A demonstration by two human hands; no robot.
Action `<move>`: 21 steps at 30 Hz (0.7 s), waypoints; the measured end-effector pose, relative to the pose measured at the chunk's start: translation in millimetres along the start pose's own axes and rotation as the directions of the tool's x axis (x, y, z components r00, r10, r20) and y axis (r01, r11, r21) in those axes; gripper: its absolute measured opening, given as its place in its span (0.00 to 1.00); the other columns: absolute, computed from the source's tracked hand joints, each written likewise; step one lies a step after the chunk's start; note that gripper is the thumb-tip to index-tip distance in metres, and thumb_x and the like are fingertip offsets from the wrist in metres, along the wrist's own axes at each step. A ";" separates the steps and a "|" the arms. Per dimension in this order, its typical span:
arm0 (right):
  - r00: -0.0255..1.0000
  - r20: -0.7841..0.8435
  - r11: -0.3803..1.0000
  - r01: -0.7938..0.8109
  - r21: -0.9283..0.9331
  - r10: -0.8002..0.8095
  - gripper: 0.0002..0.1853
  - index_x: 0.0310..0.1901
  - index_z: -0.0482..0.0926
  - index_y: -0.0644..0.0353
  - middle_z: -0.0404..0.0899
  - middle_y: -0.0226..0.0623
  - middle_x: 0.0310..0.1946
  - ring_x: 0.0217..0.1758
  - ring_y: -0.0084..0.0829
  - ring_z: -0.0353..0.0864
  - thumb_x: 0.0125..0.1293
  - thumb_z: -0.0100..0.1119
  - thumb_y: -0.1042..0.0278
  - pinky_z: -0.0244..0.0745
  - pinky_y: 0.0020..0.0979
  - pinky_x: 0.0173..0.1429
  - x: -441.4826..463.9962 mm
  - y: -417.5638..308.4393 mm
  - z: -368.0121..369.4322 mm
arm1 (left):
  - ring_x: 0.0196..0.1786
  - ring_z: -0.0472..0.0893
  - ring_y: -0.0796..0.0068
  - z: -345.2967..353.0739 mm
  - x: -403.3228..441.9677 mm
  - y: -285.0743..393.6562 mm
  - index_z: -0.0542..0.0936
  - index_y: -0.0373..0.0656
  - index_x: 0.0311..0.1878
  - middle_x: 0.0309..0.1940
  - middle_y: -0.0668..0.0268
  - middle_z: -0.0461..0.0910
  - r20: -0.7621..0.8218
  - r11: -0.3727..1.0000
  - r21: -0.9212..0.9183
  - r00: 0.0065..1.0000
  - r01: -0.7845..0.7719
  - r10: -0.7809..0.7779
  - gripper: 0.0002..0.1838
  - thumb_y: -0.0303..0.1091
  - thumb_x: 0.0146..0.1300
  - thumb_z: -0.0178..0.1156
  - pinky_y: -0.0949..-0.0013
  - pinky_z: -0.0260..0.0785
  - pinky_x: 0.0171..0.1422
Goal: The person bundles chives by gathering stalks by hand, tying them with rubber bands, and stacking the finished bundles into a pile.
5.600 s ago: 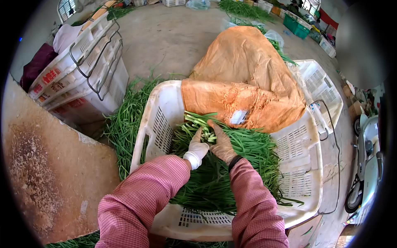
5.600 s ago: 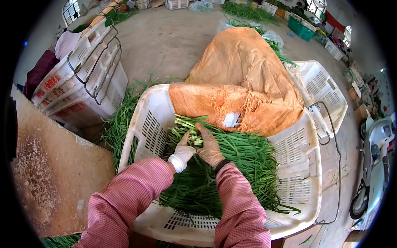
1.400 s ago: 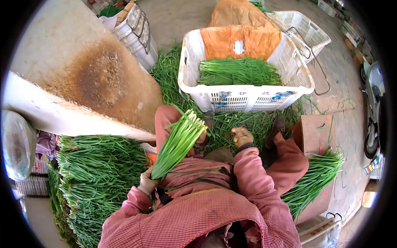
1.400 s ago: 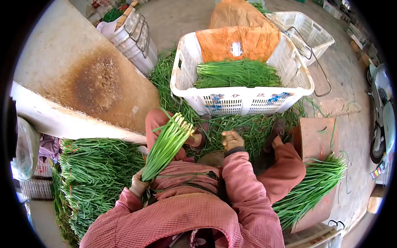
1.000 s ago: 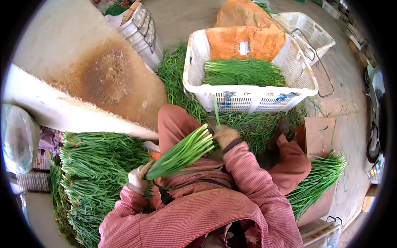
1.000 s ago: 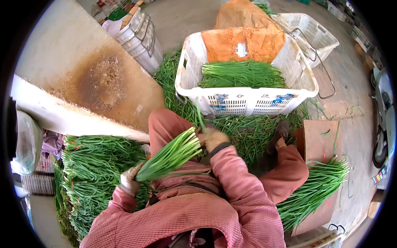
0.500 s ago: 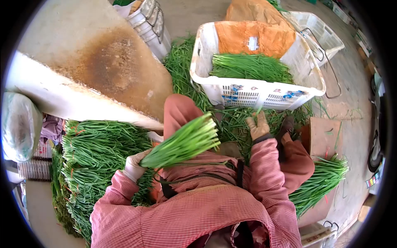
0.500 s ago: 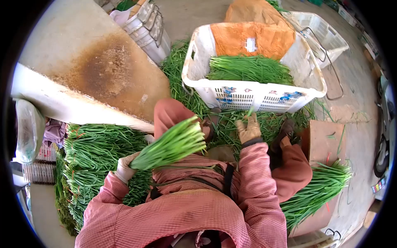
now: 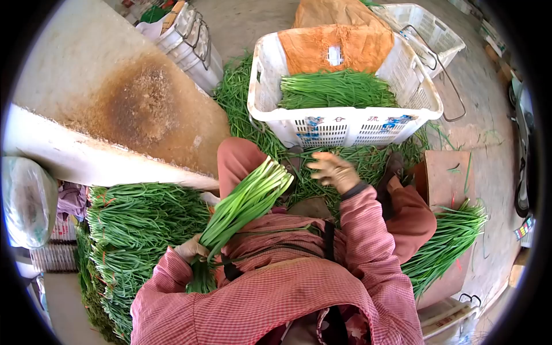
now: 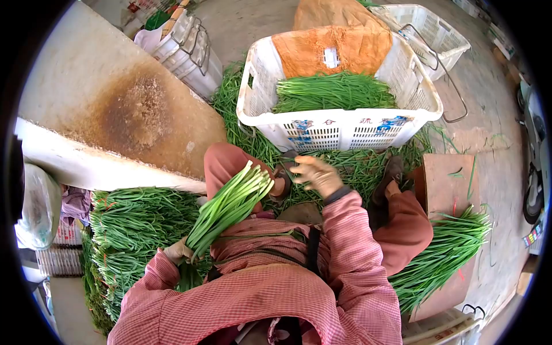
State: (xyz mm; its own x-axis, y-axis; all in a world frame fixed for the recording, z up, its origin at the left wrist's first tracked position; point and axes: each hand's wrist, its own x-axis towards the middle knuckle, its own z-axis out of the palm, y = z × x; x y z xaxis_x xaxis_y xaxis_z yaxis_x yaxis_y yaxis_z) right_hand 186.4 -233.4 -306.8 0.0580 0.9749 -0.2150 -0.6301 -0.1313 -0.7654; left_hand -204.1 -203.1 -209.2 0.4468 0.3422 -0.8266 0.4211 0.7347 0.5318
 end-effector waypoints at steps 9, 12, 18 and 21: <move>0.905 -0.320 0.950 0.216 -0.226 -0.282 0.04 0.26 0.77 0.56 0.74 0.29 0.22 0.20 0.22 0.70 0.57 0.54 0.73 0.69 0.18 0.26 23.0 2.3 33.3 | 0.16 0.71 0.79 26.5 6.4 -22.3 0.76 0.39 0.40 0.26 0.63 0.78 -0.052 0.987 -0.106 0.992 -0.123 0.118 0.20 0.13 0.39 0.53 0.79 0.60 0.18; 0.782 0.161 0.342 0.435 -0.833 -0.602 0.09 0.25 0.77 0.56 0.73 0.40 0.42 0.45 0.36 0.71 0.50 0.62 0.60 0.67 0.32 0.50 10.9 10.2 67.6 | 0.16 0.71 0.80 29.1 8.5 -25.3 0.76 0.39 0.40 0.26 0.63 0.78 -0.090 0.975 -0.100 0.978 -0.199 0.190 0.20 0.13 0.39 0.53 0.79 0.60 0.18; 0.938 -0.085 0.376 0.051 -0.925 -0.336 0.10 0.27 0.78 0.56 0.70 0.44 0.51 0.57 0.41 0.63 0.52 0.56 0.58 0.61 0.37 0.57 33.6 37.3 45.6 | 0.16 0.71 0.80 43.5 24.3 -28.2 0.76 0.39 0.40 0.26 0.63 0.78 -0.153 0.943 -0.076 0.938 -0.324 0.311 0.20 0.13 0.38 0.53 0.79 0.60 0.18; 0.778 -0.313 -0.125 -0.444 -0.887 -0.544 0.21 0.42 0.76 0.59 0.63 0.50 0.56 0.60 0.40 0.60 0.53 0.56 0.51 0.57 0.38 0.60 22.1 -13.1 8.1 | 0.17 0.71 0.80 47.8 32.0 -30.6 0.76 0.39 0.40 0.26 0.63 0.78 -0.168 0.939 -0.079 0.933 -0.335 0.319 0.20 0.13 0.38 0.53 0.79 0.60 0.18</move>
State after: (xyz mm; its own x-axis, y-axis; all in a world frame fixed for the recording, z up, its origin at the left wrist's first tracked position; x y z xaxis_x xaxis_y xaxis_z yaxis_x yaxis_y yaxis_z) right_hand 189.6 -208.6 -296.7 0.6306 0.7739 0.0591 0.7398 -0.5763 -0.3473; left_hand -165.0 -242.6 -243.2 0.4180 0.6520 -0.6326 0.1831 0.6216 0.7617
